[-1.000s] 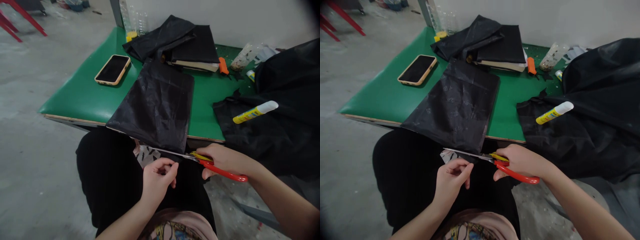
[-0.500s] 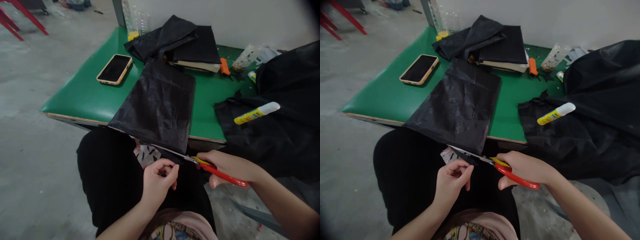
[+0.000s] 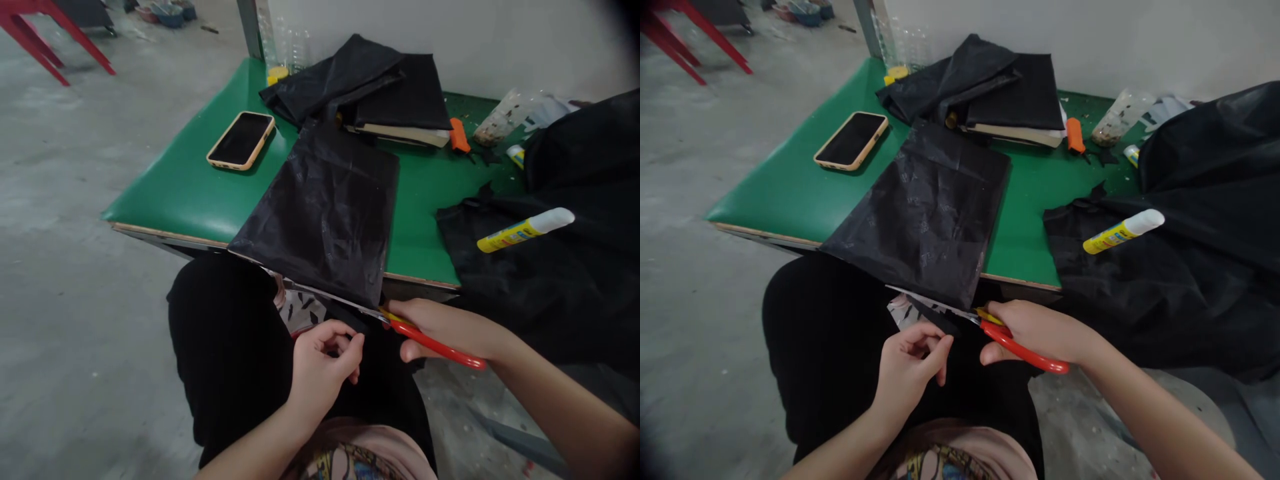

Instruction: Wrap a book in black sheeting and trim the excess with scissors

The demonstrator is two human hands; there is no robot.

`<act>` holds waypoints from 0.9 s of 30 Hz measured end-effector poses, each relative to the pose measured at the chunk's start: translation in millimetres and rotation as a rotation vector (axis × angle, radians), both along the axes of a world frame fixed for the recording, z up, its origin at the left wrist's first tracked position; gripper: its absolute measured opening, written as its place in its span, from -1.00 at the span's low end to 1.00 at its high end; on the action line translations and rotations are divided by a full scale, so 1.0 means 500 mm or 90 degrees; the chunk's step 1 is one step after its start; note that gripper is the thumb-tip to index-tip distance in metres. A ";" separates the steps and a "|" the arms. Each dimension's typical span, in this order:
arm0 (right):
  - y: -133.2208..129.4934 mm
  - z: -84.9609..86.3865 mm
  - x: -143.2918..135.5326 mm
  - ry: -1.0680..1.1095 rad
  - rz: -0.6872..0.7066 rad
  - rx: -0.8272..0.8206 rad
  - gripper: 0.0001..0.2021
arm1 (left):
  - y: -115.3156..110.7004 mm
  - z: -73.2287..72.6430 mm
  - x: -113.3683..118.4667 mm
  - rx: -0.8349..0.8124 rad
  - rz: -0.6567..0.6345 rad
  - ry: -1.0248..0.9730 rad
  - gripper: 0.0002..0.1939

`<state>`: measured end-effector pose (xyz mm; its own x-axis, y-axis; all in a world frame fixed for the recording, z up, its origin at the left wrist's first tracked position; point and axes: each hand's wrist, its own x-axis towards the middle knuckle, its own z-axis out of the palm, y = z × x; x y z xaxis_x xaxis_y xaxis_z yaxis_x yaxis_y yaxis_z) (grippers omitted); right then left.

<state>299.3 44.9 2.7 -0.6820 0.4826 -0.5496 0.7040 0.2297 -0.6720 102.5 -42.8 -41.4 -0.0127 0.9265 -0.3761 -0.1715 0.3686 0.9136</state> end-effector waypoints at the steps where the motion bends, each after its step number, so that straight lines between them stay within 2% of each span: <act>1: 0.002 -0.002 -0.006 -0.007 -0.008 0.011 -0.37 | 0.000 -0.001 -0.001 -0.001 0.000 -0.001 -0.84; 9: 0.012 -0.012 -0.021 -0.046 -0.016 0.078 -0.47 | 0.000 -0.007 0.000 -0.006 -0.013 0.007 -0.85; 14: 0.002 -0.026 -0.015 -0.043 -0.026 0.130 -0.43 | -0.006 -0.007 -0.001 0.029 -0.071 0.087 -0.85; 17: -0.016 -0.021 -0.007 -0.046 -0.036 0.132 -0.43 | -0.005 -0.010 -0.019 0.109 -0.199 0.270 -0.89; 19: -0.034 -0.016 0.004 -0.034 -0.062 0.101 -0.44 | -0.001 -0.015 -0.036 0.153 -0.330 0.488 -0.91; 22: -0.062 -0.013 0.034 0.024 -0.113 0.013 -0.42 | 0.005 -0.024 -0.059 0.132 -0.505 0.798 -0.82; 24: -0.080 -0.015 0.058 0.072 -0.145 -0.045 -0.41 | 0.008 -0.030 -0.067 0.115 -0.547 0.891 -0.76; 27: -0.107 -0.015 0.092 0.099 -0.210 -0.086 -0.37 | 0.010 -0.033 -0.069 0.146 -0.532 0.923 -0.76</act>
